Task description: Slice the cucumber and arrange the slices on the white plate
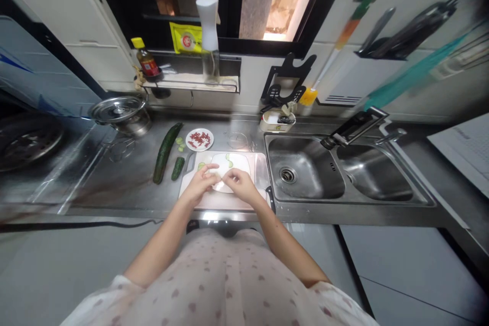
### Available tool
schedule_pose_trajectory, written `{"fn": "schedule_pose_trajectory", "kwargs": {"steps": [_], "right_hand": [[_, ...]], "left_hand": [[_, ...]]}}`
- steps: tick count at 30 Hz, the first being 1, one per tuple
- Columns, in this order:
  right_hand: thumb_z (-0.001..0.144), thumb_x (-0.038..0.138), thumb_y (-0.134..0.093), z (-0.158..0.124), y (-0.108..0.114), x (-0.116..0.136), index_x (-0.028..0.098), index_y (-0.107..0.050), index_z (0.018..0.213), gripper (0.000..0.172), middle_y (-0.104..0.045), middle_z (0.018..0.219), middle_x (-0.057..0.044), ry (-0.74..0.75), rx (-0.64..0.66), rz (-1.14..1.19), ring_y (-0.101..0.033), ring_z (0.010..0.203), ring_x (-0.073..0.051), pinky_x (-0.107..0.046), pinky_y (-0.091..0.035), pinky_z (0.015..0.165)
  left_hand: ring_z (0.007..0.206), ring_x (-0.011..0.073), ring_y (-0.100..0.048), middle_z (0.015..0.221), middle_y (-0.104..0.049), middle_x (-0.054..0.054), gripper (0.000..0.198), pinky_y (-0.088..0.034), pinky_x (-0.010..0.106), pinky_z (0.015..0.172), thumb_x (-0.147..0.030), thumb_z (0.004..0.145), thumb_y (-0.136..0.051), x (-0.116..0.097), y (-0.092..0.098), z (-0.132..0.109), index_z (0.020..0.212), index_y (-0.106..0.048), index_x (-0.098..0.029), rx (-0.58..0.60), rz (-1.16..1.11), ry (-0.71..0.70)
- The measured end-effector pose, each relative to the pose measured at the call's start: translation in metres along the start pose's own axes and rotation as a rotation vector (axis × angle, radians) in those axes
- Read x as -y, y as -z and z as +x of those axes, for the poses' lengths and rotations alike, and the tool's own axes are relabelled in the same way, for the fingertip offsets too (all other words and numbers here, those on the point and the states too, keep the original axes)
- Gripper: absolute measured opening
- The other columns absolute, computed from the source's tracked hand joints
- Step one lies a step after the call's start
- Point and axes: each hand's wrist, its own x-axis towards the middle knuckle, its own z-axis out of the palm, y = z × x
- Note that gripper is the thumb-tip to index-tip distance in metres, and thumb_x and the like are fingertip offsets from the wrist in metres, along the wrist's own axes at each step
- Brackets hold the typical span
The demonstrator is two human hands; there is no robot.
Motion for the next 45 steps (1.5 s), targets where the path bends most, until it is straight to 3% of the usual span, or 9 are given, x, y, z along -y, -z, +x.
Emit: {"fn": "schedule_pose_trajectory", "kwargs": {"steps": [9,14,21,29,37,45], "right_hand": [[0.078,0.027,-0.056,-0.001,0.001,-0.004,0.017,-0.064,0.07,0.015,-0.066,0.071,-0.001,-0.032,-0.017,0.003,-0.059,0.07,-0.014,-0.025,-0.046,0.068],[0.077,0.028,-0.056,0.0,0.001,-0.017,0.017,-0.063,0.07,0.015,-0.066,0.071,-0.001,-0.06,-0.043,0.006,-0.06,0.068,-0.014,-0.025,-0.046,0.066],[0.077,0.03,-0.056,0.01,0.002,-0.051,0.018,-0.064,0.076,0.014,-0.064,0.065,0.001,-0.188,-0.107,-0.081,-0.06,0.064,-0.014,-0.025,-0.046,0.063],[0.081,0.025,-0.057,0.039,0.012,-0.08,0.019,-0.065,0.08,0.01,-0.069,0.079,-0.003,-0.241,-0.081,-0.338,-0.06,0.073,-0.015,-0.025,-0.043,0.068],[0.084,0.02,-0.055,0.071,0.013,-0.092,0.017,-0.066,0.083,0.012,-0.068,0.079,-0.004,-0.238,-0.032,-0.485,-0.058,0.073,-0.015,-0.023,-0.04,0.068],[0.085,0.023,-0.055,0.089,0.011,-0.097,0.016,-0.066,0.087,0.013,-0.069,0.087,-0.009,-0.314,0.033,-0.646,-0.059,0.08,-0.018,-0.024,-0.037,0.067]], "left_hand": [[0.06,0.0085,-0.053,0.066,-0.056,-0.004,0.055,-0.04,0.02,0.059,-0.032,0.06,-0.077,0.005,-0.005,0.001,0.109,-0.057,-0.016,0.013,0.056,-0.152],[0.061,0.0088,-0.053,0.067,-0.056,-0.004,0.051,-0.041,0.02,0.06,-0.03,0.061,-0.075,0.012,-0.009,0.009,0.107,-0.058,-0.016,0.013,0.072,-0.191],[0.057,0.0087,-0.052,0.063,-0.055,-0.004,0.038,-0.036,0.018,0.052,-0.025,0.058,-0.075,0.036,-0.015,0.043,0.093,-0.062,-0.015,-0.055,0.149,-0.191],[0.061,0.0106,-0.051,0.064,-0.055,-0.004,0.028,-0.04,0.02,0.059,-0.023,0.063,-0.069,0.064,-0.011,0.091,0.091,-0.067,-0.017,-0.143,0.437,-0.271],[0.074,0.0156,-0.06,0.079,-0.068,0.003,0.021,-0.043,0.025,0.073,-0.02,0.069,-0.068,0.068,-0.009,0.125,0.089,-0.069,-0.018,-0.202,0.673,-0.277],[0.083,0.0206,-0.062,0.093,-0.071,0.007,0.022,-0.04,0.027,0.072,-0.027,0.075,-0.063,0.059,-0.014,0.134,0.096,-0.069,-0.02,-0.232,0.925,-0.169]]}}
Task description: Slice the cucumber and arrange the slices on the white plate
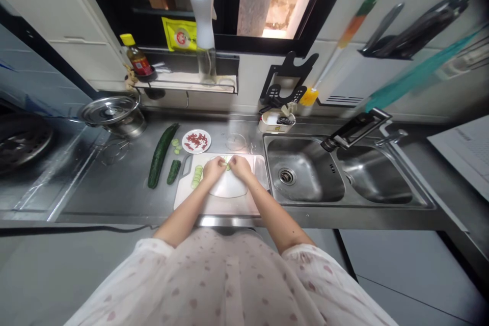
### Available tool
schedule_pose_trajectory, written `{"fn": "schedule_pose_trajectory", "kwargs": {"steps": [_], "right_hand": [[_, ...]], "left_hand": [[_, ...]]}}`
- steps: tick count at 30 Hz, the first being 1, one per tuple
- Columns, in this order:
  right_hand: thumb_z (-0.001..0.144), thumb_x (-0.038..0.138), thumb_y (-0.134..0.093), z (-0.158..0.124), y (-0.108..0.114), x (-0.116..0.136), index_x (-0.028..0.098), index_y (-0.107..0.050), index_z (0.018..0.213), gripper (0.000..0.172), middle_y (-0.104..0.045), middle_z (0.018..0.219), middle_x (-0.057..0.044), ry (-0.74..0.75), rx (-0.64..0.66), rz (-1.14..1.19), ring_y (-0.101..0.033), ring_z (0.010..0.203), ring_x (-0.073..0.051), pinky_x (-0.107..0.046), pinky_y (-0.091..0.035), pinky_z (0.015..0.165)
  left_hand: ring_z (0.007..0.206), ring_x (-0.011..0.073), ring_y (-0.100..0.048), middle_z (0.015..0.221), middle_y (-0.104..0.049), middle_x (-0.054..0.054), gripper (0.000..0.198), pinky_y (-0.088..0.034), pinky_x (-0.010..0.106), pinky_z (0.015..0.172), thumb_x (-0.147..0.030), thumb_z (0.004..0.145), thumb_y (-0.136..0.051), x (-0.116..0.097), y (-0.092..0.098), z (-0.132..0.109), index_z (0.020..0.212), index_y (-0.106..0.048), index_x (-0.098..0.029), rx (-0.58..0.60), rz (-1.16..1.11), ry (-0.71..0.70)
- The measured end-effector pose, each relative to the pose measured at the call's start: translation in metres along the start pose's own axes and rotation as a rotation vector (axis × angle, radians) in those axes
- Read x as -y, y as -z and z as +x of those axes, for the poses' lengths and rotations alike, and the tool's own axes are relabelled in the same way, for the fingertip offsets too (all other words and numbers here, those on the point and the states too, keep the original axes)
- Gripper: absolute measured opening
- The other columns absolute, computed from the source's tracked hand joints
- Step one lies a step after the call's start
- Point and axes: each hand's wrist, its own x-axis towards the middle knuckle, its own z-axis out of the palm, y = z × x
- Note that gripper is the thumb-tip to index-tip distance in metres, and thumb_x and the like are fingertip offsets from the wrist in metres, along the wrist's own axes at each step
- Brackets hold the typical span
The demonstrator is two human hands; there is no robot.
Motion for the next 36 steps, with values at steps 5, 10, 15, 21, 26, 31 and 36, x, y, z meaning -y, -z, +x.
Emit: {"fn": "schedule_pose_trajectory", "kwargs": {"steps": [5,10,15,21,26,31,36], "right_hand": [[0.085,0.024,-0.052,0.004,-0.001,0.001,0.017,-0.066,0.089,0.016,-0.069,0.09,-0.01,-0.018,0.022,-0.08,-0.059,0.083,-0.019,-0.025,-0.036,0.066],[0.085,0.023,-0.051,0.007,-0.002,0.002,0.017,-0.066,0.094,0.018,-0.069,0.096,-0.011,-0.05,0.053,-0.123,-0.06,0.087,-0.02,-0.026,-0.038,0.069],[0.087,0.024,-0.05,0.01,-0.001,0.003,0.018,-0.064,0.1,0.021,-0.068,0.102,-0.01,-0.057,0.083,-0.192,-0.06,0.093,-0.019,-0.025,-0.039,0.072],[0.09,0.027,-0.048,0.011,-0.001,0.005,0.019,-0.063,0.103,0.022,-0.067,0.106,-0.01,-0.028,0.101,-0.263,-0.06,0.096,-0.019,-0.025,-0.041,0.074],[0.091,0.025,-0.047,0.01,-0.001,0.007,0.018,-0.061,0.11,0.025,-0.063,0.113,-0.011,-0.009,0.092,-0.318,-0.057,0.102,-0.02,-0.027,-0.042,0.078],[0.091,0.024,-0.046,0.009,0.0,0.007,0.019,-0.06,0.112,0.025,-0.061,0.113,-0.012,0.006,0.095,-0.343,-0.055,0.103,-0.021,-0.027,-0.042,0.079],[0.091,0.023,-0.046,0.009,0.0,0.006,0.02,-0.058,0.115,0.027,-0.06,0.112,-0.011,0.027,0.081,-0.359,-0.054,0.102,-0.02,-0.027,-0.043,0.079]], "left_hand": [[0.088,0.0235,-0.062,0.096,-0.07,0.009,0.023,-0.04,0.028,0.072,-0.029,0.078,-0.06,-0.005,-0.002,0.002,0.099,-0.068,-0.021,0.005,0.133,0.009],[0.092,0.0248,-0.061,0.098,-0.069,0.01,0.024,-0.041,0.03,0.072,-0.032,0.082,-0.055,-0.008,-0.003,0.002,0.098,-0.068,-0.02,-0.007,0.225,-0.045],[0.094,0.0214,-0.06,0.1,-0.068,0.007,0.021,-0.043,0.028,0.076,-0.032,0.084,-0.055,-0.009,-0.004,0.002,0.098,-0.066,-0.021,-0.022,0.302,-0.054],[0.097,0.0215,-0.059,0.103,-0.065,0.007,0.022,-0.044,0.029,0.078,-0.034,0.086,-0.053,-0.012,-0.002,0.0,0.099,-0.066,-0.022,-0.027,0.358,-0.055],[0.1,0.0223,-0.056,0.106,-0.062,0.007,0.022,-0.044,0.03,0.08,-0.035,0.086,-0.053,-0.012,-0.002,0.0,0.099,-0.066,-0.022,-0.034,0.38,-0.054],[0.099,0.0217,-0.056,0.106,-0.061,0.007,0.022,-0.043,0.029,0.08,-0.035,0.086,-0.055,-0.01,-0.003,0.001,0.1,-0.066,-0.023,-0.022,0.382,-0.058],[0.098,0.0214,-0.056,0.105,-0.061,0.007,0.022,-0.043,0.029,0.078,-0.036,0.086,-0.054,-0.007,-0.004,0.002,0.099,-0.066,-0.023,-0.028,0.382,-0.063]]}}
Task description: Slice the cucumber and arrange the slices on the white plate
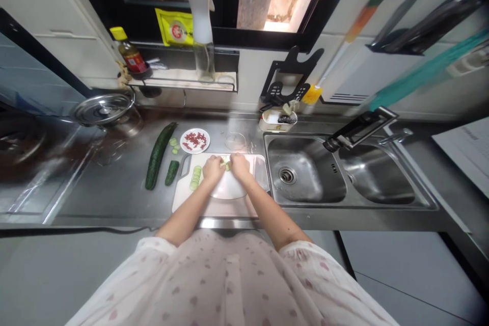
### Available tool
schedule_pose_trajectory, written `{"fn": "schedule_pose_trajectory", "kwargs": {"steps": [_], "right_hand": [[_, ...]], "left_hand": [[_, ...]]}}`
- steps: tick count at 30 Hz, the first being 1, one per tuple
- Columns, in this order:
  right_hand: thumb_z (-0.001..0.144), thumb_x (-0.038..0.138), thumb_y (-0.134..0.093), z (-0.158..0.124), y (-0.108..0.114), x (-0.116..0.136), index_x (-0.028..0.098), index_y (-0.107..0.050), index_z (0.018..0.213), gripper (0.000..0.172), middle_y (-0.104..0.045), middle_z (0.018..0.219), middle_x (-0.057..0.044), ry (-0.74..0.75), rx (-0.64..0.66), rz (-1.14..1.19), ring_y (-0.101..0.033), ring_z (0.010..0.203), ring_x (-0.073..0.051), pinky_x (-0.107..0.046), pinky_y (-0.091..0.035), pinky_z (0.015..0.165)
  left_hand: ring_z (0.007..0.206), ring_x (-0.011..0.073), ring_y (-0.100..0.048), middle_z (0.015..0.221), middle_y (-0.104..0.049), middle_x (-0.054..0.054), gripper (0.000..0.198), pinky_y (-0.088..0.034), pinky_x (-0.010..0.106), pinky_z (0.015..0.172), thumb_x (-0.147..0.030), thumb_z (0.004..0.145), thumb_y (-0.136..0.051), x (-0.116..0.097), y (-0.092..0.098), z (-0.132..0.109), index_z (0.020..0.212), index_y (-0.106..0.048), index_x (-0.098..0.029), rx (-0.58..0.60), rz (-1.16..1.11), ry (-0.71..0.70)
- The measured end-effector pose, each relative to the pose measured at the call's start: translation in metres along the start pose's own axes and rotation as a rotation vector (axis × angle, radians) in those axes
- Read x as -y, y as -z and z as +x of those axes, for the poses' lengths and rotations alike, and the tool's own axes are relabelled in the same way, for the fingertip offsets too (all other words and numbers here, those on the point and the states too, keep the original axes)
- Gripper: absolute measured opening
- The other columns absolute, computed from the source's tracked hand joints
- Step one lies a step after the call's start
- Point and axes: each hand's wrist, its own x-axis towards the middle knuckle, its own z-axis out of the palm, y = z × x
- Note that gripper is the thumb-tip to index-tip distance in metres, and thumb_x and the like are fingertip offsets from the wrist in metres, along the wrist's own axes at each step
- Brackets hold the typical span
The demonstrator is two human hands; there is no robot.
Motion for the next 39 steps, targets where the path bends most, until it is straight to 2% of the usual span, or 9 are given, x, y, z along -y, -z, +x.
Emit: {"fn": "schedule_pose_trajectory", "kwargs": {"steps": [13,39], "right_hand": [[0.09,0.022,-0.047,0.0,0.0005,-0.0009,0.019,-0.059,0.11,0.024,-0.06,0.111,-0.011,-0.003,-0.002,-0.009,-0.054,0.1,-0.021,-0.027,-0.043,0.076],[0.093,0.024,-0.044,-0.0049,-0.0008,-0.0019,0.019,-0.057,0.114,0.026,-0.06,0.115,-0.012,-0.002,0.025,0.01,-0.053,0.105,-0.022,-0.029,-0.043,0.081]], "left_hand": [[0.098,0.0214,-0.057,0.103,-0.062,0.007,0.022,-0.044,0.029,0.079,-0.036,0.087,-0.053,-0.0006,0.0001,-0.0017,0.097,-0.067,-0.023,-0.034,-0.008,-0.015],[0.097,0.021,-0.057,0.102,-0.064,0.006,0.021,-0.042,0.028,0.076,-0.041,0.085,-0.056,-0.0056,-0.0027,0.004,0.091,-0.064,-0.023,0.002,-0.005,0.094]]}}
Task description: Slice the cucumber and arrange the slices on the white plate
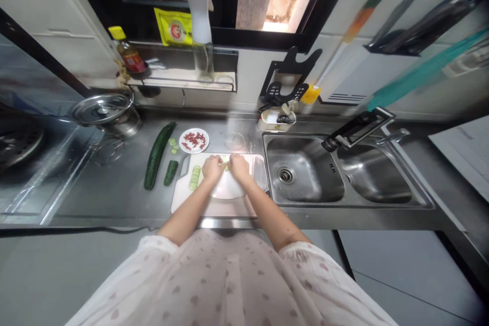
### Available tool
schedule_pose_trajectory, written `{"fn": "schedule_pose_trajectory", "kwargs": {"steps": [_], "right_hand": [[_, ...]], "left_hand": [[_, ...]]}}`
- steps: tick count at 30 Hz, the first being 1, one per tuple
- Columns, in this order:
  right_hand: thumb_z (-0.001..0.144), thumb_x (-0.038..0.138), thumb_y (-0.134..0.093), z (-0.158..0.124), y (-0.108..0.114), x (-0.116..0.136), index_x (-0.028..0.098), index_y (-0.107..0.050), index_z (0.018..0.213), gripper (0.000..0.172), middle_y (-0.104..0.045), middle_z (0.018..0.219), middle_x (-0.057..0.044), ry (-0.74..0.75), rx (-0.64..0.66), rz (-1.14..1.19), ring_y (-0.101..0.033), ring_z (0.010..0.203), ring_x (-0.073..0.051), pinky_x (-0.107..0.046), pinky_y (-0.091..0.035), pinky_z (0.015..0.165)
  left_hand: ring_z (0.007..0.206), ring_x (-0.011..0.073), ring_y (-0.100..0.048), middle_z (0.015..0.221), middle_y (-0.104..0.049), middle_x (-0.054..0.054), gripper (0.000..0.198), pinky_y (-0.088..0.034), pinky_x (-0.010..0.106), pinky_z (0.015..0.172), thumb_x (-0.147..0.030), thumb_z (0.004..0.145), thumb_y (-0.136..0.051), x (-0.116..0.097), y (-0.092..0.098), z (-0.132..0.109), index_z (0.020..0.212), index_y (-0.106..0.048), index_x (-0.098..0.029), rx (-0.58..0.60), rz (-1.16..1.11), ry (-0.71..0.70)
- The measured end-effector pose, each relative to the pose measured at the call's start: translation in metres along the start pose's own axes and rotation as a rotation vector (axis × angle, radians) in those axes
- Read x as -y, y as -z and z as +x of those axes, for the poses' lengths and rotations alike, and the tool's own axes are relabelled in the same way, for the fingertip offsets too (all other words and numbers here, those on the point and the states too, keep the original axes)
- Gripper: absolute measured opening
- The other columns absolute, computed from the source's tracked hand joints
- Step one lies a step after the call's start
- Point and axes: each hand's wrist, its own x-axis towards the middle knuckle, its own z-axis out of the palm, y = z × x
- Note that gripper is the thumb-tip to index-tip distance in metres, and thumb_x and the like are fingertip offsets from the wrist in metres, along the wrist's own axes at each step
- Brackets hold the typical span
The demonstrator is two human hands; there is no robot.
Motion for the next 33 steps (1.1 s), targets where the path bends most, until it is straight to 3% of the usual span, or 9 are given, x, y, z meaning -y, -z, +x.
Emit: {"fn": "schedule_pose_trajectory", "kwargs": {"steps": [33], "right_hand": [[0.093,0.026,-0.044,0.0,0.002,-0.005,0.018,-0.059,0.109,0.023,-0.061,0.113,-0.012,-0.017,-0.022,-0.011,-0.056,0.104,-0.021,-0.028,-0.043,0.079]], "left_hand": [[0.097,0.0214,-0.061,0.103,-0.068,0.008,0.02,-0.044,0.028,0.074,-0.036,0.082,-0.056,-0.003,0.011,0.004,0.087,-0.068,-0.022,0.098,-0.026,0.032]]}}
